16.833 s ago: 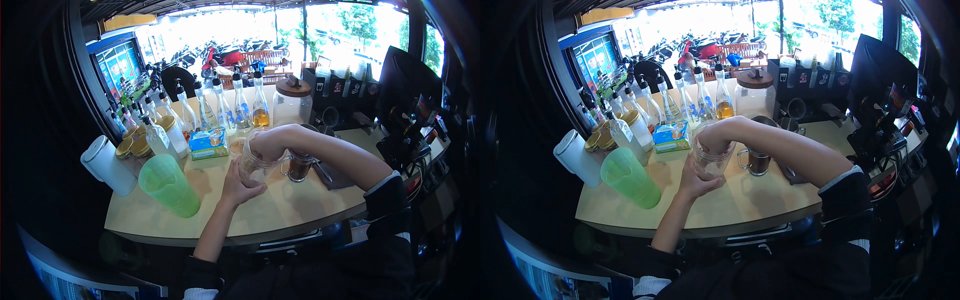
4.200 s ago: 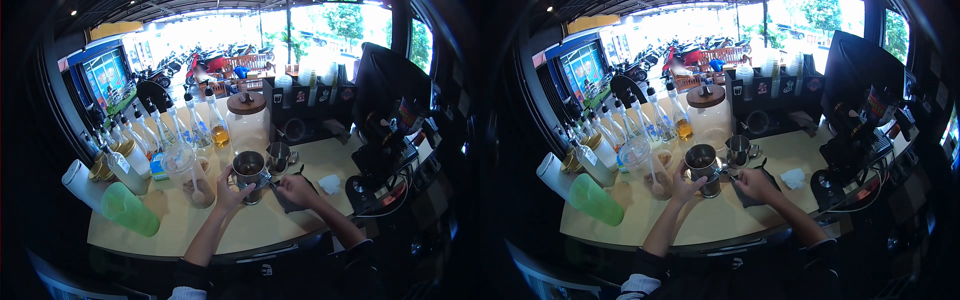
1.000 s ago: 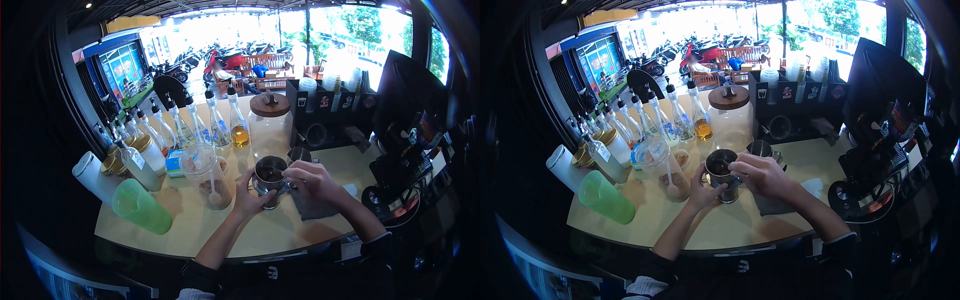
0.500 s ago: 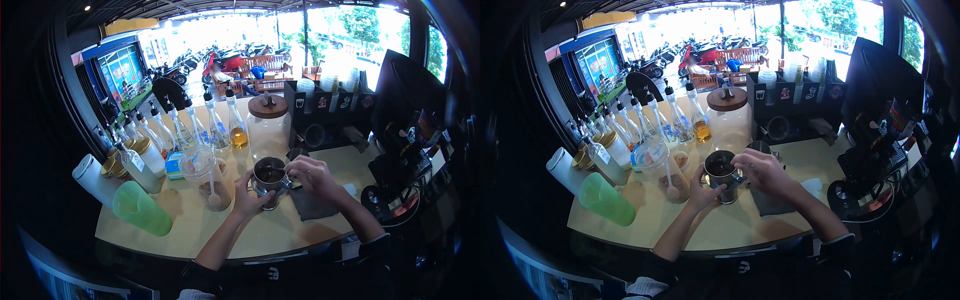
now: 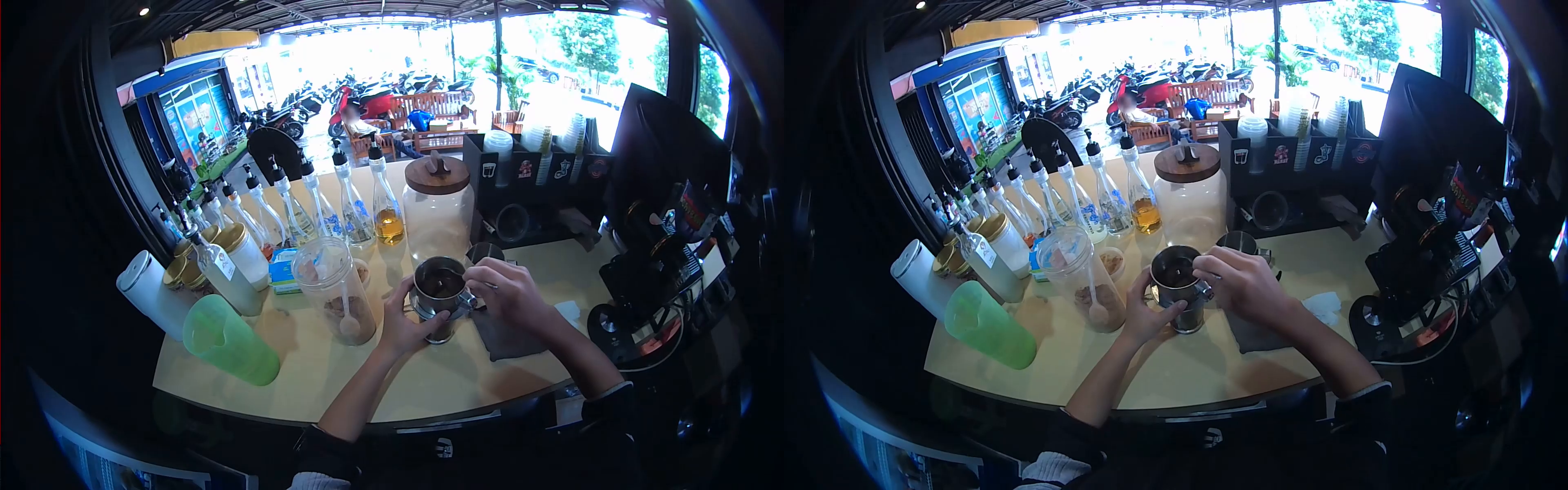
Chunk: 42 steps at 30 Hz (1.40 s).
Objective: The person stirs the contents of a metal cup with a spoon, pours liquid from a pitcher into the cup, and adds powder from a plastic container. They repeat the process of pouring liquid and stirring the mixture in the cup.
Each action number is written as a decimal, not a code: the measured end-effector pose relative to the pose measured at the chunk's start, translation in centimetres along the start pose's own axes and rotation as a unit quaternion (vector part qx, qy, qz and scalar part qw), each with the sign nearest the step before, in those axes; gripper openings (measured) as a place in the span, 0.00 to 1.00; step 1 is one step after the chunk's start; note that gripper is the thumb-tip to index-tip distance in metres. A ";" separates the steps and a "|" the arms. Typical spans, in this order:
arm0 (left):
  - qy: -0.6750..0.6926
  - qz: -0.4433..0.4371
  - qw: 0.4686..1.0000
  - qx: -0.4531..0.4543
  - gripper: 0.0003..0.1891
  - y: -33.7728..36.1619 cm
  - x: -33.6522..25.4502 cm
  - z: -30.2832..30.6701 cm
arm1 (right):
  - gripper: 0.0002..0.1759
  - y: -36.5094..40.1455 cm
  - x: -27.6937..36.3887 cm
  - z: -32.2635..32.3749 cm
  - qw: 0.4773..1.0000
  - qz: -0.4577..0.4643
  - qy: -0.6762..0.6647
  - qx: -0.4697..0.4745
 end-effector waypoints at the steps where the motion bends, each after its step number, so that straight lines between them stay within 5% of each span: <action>1: 0.001 -0.001 1.000 0.000 0.35 0.0 -0.1 0.0 | 0.11 -0.1 0.4 -0.3 1.000 0.009 -0.003 0.009; 42: 0.000 0.003 1.000 0.002 0.34 0.0 0.0 -0.1 | 0.10 0.3 1.1 -0.5 0.998 0.055 0.022 0.002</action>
Point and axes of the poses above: each hand's wrist, its own y-axis away from the middle knuckle, its own z-axis out of the back of the hand, x = y × z, the point moved 9 cm from there along -y, towards the middle knuckle, and after that the axes turned 12 degrees about z, right-handed, at the moved point
